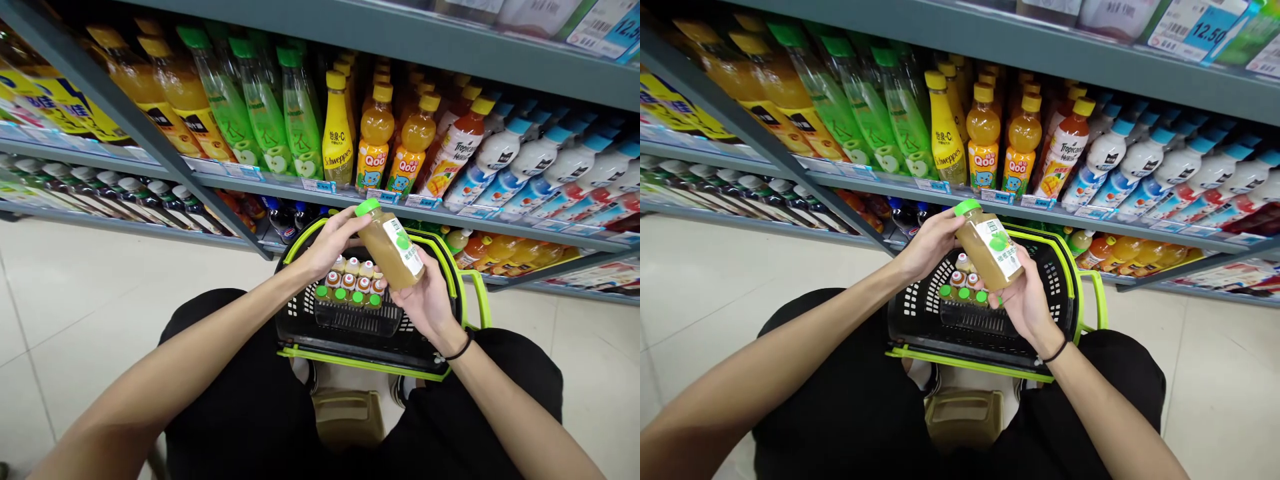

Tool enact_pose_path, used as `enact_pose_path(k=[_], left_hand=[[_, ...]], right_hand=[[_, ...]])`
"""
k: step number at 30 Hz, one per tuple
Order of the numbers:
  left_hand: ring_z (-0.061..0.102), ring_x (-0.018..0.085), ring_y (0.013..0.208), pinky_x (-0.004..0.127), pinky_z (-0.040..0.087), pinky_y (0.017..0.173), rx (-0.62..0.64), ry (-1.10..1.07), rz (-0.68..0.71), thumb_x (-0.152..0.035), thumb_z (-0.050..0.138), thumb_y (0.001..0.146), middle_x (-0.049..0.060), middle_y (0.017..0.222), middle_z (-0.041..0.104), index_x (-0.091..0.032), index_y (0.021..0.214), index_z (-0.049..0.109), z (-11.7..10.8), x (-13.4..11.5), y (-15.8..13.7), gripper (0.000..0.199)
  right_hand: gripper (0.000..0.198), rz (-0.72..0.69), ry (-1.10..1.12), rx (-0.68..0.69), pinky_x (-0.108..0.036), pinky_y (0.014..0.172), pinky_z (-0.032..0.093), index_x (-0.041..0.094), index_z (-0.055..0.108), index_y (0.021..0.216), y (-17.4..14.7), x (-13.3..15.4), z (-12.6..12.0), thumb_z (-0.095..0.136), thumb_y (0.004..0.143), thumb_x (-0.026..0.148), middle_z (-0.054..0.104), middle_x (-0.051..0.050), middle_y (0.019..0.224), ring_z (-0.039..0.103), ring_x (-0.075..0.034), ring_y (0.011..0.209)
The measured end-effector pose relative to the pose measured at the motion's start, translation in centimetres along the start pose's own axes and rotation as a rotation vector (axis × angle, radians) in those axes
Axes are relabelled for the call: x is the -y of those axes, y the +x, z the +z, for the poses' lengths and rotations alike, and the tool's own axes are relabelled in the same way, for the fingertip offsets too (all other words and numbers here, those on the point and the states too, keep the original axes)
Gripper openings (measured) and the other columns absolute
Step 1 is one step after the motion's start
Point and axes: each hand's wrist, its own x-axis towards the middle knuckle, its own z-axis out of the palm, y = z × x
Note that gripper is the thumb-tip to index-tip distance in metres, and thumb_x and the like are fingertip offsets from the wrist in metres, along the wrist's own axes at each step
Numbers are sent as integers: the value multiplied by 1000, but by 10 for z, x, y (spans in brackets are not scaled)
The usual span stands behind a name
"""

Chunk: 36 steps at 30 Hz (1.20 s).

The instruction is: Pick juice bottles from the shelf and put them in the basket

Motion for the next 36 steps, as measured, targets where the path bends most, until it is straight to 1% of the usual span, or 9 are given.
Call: enact_pose_path(k=[3,7,13,19,23,26,29,33,36], left_hand=[[65,27,118,35,58,93,-4,11,16,-53,84,83,12,129,69,-16,112,71,1,0,0,49],[65,27,117,35,60,90,-25,4,13,-53,84,82,11,127,69,-15,105,72,2,-1,1,46],[62,27,121,35,59,92,-34,10,-17,-54,78,89,14,130,68,-13,114,74,0,2,3,48],[62,29,123,35,59,91,-5,80,-3,-59,72,94,15,134,68,-16,121,75,-4,7,5,51],[64,30,122,36,60,91,14,108,-10,-64,74,91,14,135,68,-19,124,74,-4,6,4,56],[66,30,120,36,61,89,24,99,-23,-67,72,91,15,135,68,-19,127,72,-4,5,4,61],[68,29,116,37,61,89,74,94,-14,-66,73,91,15,133,70,-16,126,71,-2,4,4,61],[69,28,116,37,58,98,115,149,37,-53,86,83,14,128,72,-13,126,69,1,3,3,61],[70,28,117,38,58,100,128,201,36,-42,91,78,15,132,71,-12,133,64,1,2,1,69]], right_hand=[[42,60,38,26,-19,42,44,19,66,112,2,1,-5,52,100,57,74,-9,88,65,-15,63],[43,71,64,56,-19,47,50,19,70,112,3,2,-8,51,100,56,75,-9,91,65,-14,65],[46,39,47,23,-19,44,45,18,71,111,1,2,-4,50,101,57,75,-9,90,64,-14,63],[40,21,-59,-42,-23,43,44,22,61,111,1,1,-1,50,100,59,75,-6,91,68,-17,65],[34,-125,-121,-64,-22,40,42,25,49,104,0,-2,-1,59,98,57,75,-5,106,74,-20,76],[36,-244,-200,-76,-27,47,54,27,51,113,-1,-7,-4,68,96,54,74,-5,111,77,-23,83],[49,-272,-266,-60,-35,59,64,29,48,129,-1,-11,-7,74,93,50,75,-6,112,76,-27,95],[67,-238,-262,-69,-41,70,68,26,46,142,0,-13,-7,80,88,47,73,-10,125,74,-28,105],[71,-270,-264,-74,-39,75,69,23,50,144,2,-14,-4,85,84,41,66,-12,141,71,-28,115]])
